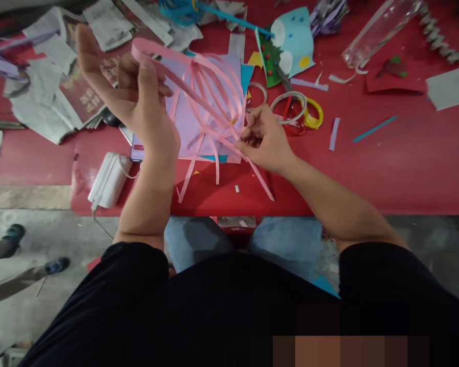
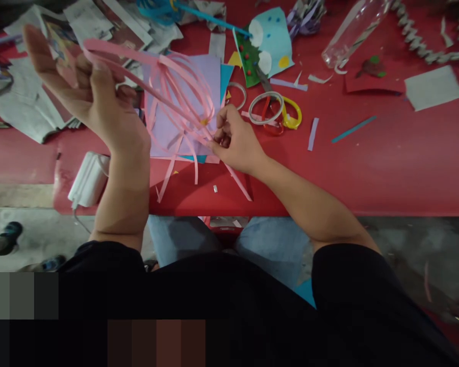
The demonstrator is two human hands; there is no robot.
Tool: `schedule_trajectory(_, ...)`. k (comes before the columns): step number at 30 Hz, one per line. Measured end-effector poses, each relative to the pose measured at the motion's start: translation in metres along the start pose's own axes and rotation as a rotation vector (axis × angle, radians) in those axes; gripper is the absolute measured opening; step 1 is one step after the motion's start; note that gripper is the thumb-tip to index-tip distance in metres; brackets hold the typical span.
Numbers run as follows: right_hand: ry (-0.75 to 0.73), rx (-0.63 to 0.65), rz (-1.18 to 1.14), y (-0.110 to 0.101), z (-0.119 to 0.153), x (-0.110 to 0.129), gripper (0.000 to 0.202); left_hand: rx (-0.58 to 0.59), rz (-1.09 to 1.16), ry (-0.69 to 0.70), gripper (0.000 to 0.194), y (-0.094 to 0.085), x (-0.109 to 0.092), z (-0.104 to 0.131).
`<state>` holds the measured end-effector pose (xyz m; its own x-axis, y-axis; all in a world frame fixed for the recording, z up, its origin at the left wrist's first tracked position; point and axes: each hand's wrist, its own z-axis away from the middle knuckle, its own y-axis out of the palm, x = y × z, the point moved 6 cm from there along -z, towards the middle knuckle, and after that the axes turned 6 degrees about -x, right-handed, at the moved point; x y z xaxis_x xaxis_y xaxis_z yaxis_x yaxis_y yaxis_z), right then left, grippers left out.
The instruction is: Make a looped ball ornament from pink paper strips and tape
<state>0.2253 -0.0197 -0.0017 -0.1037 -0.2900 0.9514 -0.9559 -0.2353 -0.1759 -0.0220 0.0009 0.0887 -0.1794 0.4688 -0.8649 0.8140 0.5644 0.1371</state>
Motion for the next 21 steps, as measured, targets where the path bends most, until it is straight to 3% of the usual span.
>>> schedule_trajectory(3, -0.011, 0.018, -0.014, 0.001, 0.001, 0.001, 0.048, -0.072, 0.147, 0.032, 0.045, -0.004, -0.008, -0.003)
schedule_trajectory(7, -0.018, 0.017, -0.028, 0.002, 0.002, 0.002, 0.044, -0.13, 0.055, -0.001, 0.045, -0.007, -0.021, 0.002)
schedule_trajectory(11, -0.016, 0.02, -0.01, 0.003, 0.002, 0.002, 0.046, -0.117, 0.15, 0.117, 0.044, -0.006, -0.037, 0.005)
schedule_trajectory(18, -0.028, 0.004, -0.04, 0.003, 0.001, 0.0, 0.045, -0.076, -0.018, 0.028, 0.04, -0.003, -0.016, 0.008)
schedule_trajectory(21, -0.016, -0.022, -0.012, 0.001, 0.0, -0.002, 0.049, 0.056, 0.025, -0.13, 0.053, -0.003, -0.008, 0.012)
